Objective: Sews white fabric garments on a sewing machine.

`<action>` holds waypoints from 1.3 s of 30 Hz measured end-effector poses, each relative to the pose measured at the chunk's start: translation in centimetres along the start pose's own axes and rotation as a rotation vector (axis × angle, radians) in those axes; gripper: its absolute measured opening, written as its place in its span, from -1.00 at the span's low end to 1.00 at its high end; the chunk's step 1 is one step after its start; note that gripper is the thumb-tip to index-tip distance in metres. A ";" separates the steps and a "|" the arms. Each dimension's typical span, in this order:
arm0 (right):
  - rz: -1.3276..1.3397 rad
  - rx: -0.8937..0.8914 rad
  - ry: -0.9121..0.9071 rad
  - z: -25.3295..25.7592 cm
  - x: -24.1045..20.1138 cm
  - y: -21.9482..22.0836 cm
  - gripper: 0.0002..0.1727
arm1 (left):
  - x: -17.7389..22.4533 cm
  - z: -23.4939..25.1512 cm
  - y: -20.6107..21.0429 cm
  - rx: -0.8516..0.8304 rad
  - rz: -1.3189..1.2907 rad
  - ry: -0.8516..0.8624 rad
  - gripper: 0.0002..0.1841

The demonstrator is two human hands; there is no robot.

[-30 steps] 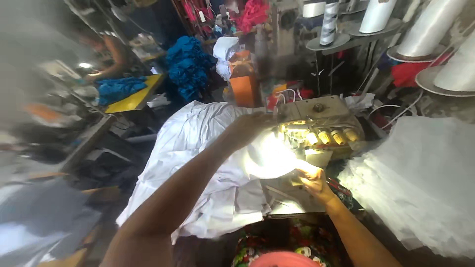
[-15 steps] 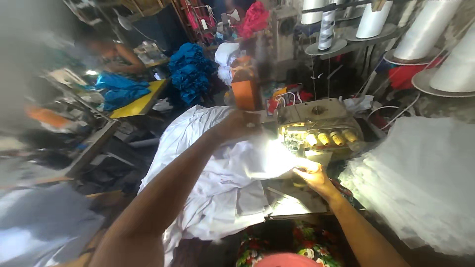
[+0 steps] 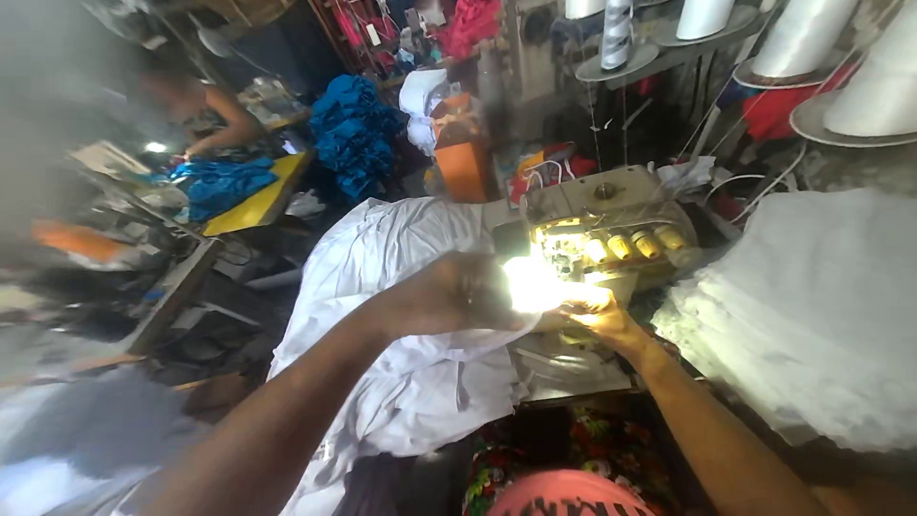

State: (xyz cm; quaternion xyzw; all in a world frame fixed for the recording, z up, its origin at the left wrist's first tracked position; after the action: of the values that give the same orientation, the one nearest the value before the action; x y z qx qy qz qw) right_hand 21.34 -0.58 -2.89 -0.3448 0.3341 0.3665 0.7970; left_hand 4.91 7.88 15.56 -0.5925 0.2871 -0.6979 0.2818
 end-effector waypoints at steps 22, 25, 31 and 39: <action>-0.167 -0.021 0.029 -2.9 0.6 0.1 -0.80 | -0.4 0.0 6.1 0.137 -0.199 -0.335 -0.75; -0.136 0.007 -0.004 -2.6 0.7 0.1 -0.82 | -0.6 0.1 6.4 0.205 -0.156 -0.340 -0.75; -0.148 0.009 -0.039 -2.1 0.4 -0.1 -0.84 | -1.6 1.0 7.4 0.225 -0.026 -0.416 -0.68; -0.232 -0.006 -0.111 -2.6 0.8 -0.1 -0.81 | -1.8 1.7 10.7 0.100 0.173 -0.276 -0.73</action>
State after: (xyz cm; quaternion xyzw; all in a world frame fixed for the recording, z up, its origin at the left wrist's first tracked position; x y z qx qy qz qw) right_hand 21.11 -2.42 -4.94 -0.3627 0.2464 0.2911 0.8503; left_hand 7.38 1.81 6.70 -0.6410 0.2604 -0.5964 0.4070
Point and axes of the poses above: each hand's wrist, its own z-axis towards the middle knuckle, its own y-axis out of the palm, x = y × z, the point moved 7 cm from there along z, towards the middle knuckle, and after that the axes turned 1 degree about x, right-handed, at the moved point
